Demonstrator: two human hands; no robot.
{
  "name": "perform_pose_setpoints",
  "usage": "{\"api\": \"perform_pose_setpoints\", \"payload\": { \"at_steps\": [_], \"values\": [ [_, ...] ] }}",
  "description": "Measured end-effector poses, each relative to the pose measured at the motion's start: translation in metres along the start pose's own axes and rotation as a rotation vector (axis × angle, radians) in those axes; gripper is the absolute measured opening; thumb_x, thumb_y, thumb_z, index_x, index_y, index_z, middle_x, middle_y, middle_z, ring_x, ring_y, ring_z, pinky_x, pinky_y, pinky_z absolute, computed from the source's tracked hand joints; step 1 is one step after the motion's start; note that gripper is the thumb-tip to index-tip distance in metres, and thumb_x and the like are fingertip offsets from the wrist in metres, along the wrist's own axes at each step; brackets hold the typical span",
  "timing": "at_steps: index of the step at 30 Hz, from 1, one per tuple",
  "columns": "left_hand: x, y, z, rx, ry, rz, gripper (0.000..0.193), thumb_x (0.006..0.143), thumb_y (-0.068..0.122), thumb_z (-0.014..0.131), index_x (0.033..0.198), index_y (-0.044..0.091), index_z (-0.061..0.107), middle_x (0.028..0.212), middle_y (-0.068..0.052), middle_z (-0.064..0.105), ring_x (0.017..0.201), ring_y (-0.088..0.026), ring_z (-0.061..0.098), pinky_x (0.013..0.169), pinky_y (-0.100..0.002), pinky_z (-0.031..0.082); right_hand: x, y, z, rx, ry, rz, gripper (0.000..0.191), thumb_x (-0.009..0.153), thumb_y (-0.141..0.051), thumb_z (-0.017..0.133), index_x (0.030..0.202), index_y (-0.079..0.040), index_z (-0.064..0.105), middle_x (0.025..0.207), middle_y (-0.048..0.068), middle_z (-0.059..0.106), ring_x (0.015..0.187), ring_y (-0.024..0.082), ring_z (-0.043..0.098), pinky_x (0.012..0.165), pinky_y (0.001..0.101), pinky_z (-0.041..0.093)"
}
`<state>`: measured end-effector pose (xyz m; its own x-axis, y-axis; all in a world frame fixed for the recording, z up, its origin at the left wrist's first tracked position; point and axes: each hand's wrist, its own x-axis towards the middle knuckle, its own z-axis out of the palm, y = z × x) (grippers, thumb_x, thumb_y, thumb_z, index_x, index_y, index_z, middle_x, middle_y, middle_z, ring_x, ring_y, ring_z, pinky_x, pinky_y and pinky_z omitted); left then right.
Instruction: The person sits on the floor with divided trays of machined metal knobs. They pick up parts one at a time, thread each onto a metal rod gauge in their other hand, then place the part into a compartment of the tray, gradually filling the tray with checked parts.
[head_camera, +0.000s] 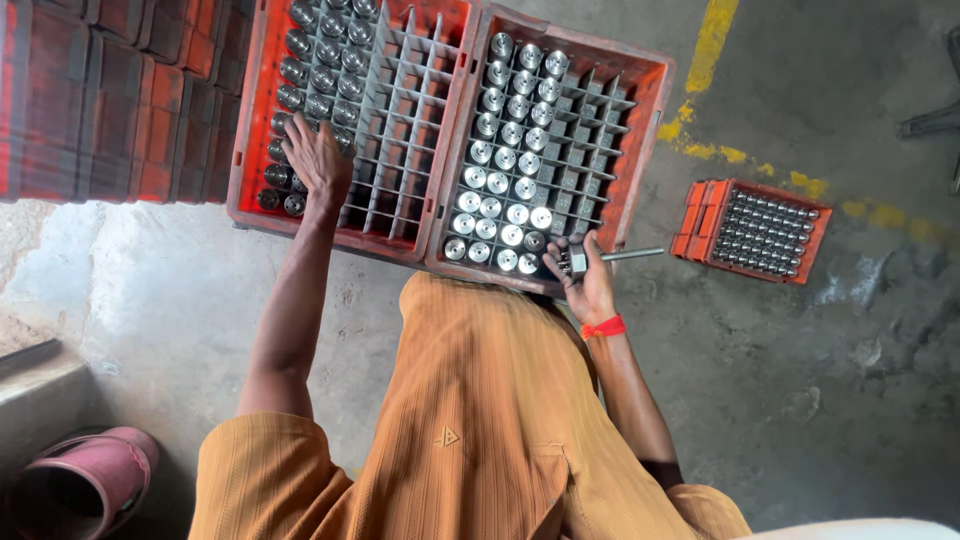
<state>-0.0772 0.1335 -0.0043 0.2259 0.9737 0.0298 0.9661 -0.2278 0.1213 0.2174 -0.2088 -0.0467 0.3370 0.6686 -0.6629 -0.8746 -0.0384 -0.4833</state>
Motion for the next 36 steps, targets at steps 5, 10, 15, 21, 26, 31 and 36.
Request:
{"api": "perform_pose_setpoints", "payload": {
  "at_steps": [5, 10, 15, 21, 26, 31, 36],
  "values": [
    [-0.002, -0.02, -0.015, -0.24, 0.055, 0.147, 0.049, 0.078, 0.031, 0.095, 0.108, 0.0, 0.072, 0.127, -0.02, 0.054, 0.123, -0.037, 0.048, 0.101, -0.052, 0.044, -0.001, 0.006, 0.004, -0.102, 0.024, -0.015, 0.03, 0.107, -0.037, 0.054, 0.101, -0.008, 0.058, 0.101, 0.011, 0.07, 0.1, 0.028, 0.072, 0.094, 0.0476, 0.061],
    [-0.014, -0.057, -0.058, -0.69, 0.237, 0.357, 0.036, 0.082, 0.021, 0.094, 0.102, 0.004, 0.07, 0.103, -0.01, 0.066, 0.098, -0.025, 0.067, 0.085, -0.039, 0.059, -0.011, 0.012, -0.005, -0.141, 0.063, -0.066, 0.024, 0.108, -0.03, 0.053, 0.104, -0.007, 0.059, 0.096, 0.011, 0.068, 0.097, 0.026, 0.072, 0.084, 0.0411, 0.059],
    [-0.041, 0.026, 0.015, -1.758, -0.345, -0.109, 0.022, 0.095, 0.013, 0.072, 0.112, 0.004, 0.061, 0.091, -0.005, 0.065, 0.078, -0.014, 0.064, 0.07, -0.03, 0.057, 0.006, 0.025, 0.023, -0.179, 0.087, -0.094, 0.01, 0.107, -0.017, 0.057, 0.11, -0.008, 0.06, 0.093, 0.01, 0.069, 0.091, 0.022, 0.07, 0.079, 0.0331, 0.055],
    [-0.15, 0.134, 0.04, -0.943, -0.302, 0.243, 0.05, 0.087, 0.025, 0.086, 0.122, -0.002, 0.063, 0.111, -0.024, 0.07, 0.094, -0.034, 0.071, 0.076, -0.044, 0.06, 0.018, 0.014, 0.079, -0.104, -0.003, -0.219, 0.012, 0.102, -0.008, 0.06, 0.114, -0.007, 0.059, 0.093, 0.005, 0.069, 0.088, 0.017, 0.068, 0.081, 0.0306, 0.056],
    [-0.176, 0.174, 0.007, -0.69, -0.612, 0.275, 0.041, 0.076, 0.022, 0.076, 0.114, 0.01, 0.07, 0.09, -0.019, 0.076, 0.086, -0.039, 0.072, 0.076, -0.049, 0.056, 0.009, 0.004, 0.097, -0.105, -0.091, -0.349, 0.013, 0.102, -0.006, 0.062, 0.115, -0.006, 0.058, 0.086, 0.008, 0.066, 0.083, 0.017, 0.065, 0.079, 0.0311, 0.055],
    [-0.181, 0.18, 0.029, -0.648, -0.78, 0.386, 0.04, 0.073, 0.027, 0.079, 0.104, 0.004, 0.072, 0.09, -0.02, 0.077, 0.085, -0.036, 0.075, 0.08, -0.046, 0.059, -0.003, 0.008, 0.076, -0.334, -0.237, -0.442, 0.012, 0.105, -0.008, 0.06, 0.117, -0.007, 0.056, 0.082, 0.007, 0.064, 0.084, 0.015, 0.065, 0.082, 0.0297, 0.056],
    [-0.178, 0.18, 0.05, -0.898, -0.917, 0.541, 0.067, 0.078, 0.043, 0.085, 0.122, -0.003, 0.063, 0.106, -0.024, 0.076, 0.093, -0.032, 0.074, 0.085, -0.045, 0.059, 0.014, -0.007, 0.045, -0.171, -0.07, -0.271, 0.015, 0.101, -0.003, 0.06, 0.116, -0.003, 0.059, 0.085, 0.006, 0.066, 0.084, 0.019, 0.067, 0.077, 0.0325, 0.056]
  ]
}}
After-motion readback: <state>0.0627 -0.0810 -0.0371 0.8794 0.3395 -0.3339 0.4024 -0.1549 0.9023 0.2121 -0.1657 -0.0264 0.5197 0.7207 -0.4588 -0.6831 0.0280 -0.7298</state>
